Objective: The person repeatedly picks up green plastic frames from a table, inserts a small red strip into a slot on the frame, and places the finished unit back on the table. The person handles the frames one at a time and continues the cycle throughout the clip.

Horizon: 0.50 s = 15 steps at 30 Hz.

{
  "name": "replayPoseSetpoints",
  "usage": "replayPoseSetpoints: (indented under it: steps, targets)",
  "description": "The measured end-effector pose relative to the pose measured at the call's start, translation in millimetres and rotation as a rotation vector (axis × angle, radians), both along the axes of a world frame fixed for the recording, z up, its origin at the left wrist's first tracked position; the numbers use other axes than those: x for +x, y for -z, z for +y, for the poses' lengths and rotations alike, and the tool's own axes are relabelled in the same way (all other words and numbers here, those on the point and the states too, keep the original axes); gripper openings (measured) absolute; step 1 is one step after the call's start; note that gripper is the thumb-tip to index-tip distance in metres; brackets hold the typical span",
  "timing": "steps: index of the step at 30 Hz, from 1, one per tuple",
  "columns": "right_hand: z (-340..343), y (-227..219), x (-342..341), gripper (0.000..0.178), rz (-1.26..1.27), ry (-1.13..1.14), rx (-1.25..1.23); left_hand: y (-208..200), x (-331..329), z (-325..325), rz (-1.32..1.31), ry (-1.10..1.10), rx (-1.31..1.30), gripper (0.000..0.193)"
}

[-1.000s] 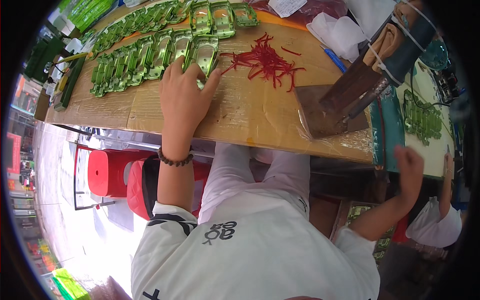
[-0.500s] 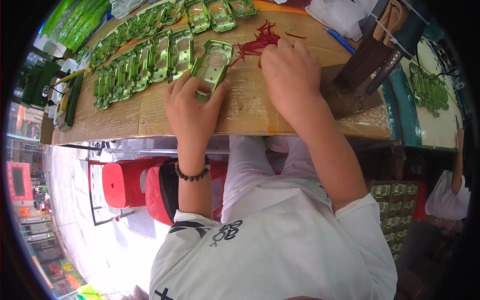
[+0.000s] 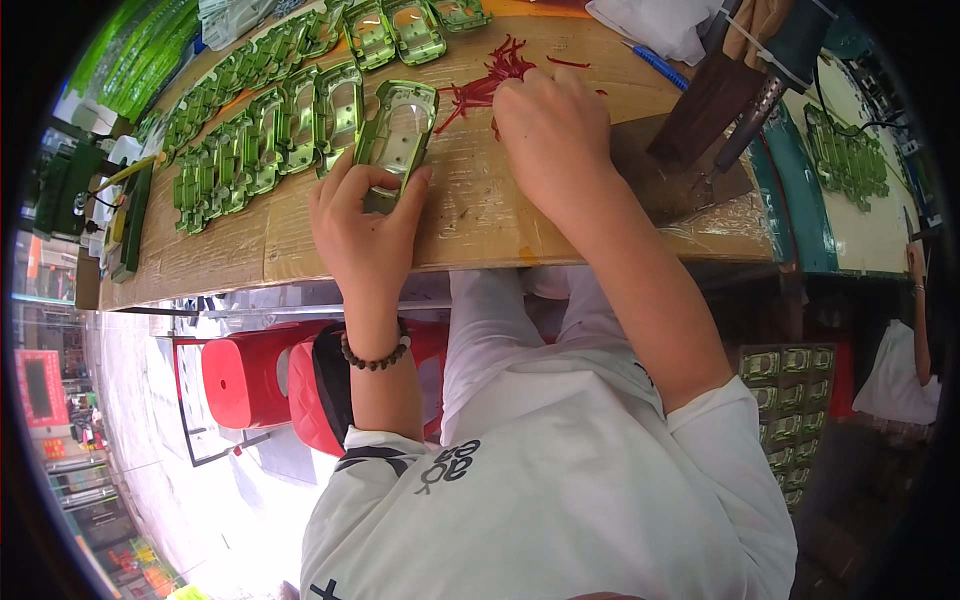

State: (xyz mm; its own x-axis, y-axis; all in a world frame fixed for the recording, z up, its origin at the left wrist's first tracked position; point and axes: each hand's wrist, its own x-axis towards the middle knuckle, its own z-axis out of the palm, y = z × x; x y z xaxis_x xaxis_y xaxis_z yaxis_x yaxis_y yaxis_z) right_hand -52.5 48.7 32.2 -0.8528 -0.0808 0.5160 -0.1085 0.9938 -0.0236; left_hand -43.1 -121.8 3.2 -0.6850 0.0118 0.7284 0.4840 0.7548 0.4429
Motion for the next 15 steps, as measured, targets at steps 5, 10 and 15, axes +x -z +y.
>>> replayPoseSetpoints:
  steps: [5,10,15]
  targets:
    - [1.6,-0.5,12.0,0.013,0.194,-0.204,-0.216,1.4,14.8,-8.2,-0.134,0.131,0.336,0.027]
    - [9.6,-15.1,56.5,0.018,0.423,-0.708,-0.636,2.0,73.9,-4.4,-0.414,0.686,0.959,0.027]
    - [20.6,-16.4,73.1,0.018,0.452,-0.849,-0.68,-2.4,87.5,5.8,-0.575,0.946,1.04,0.028]
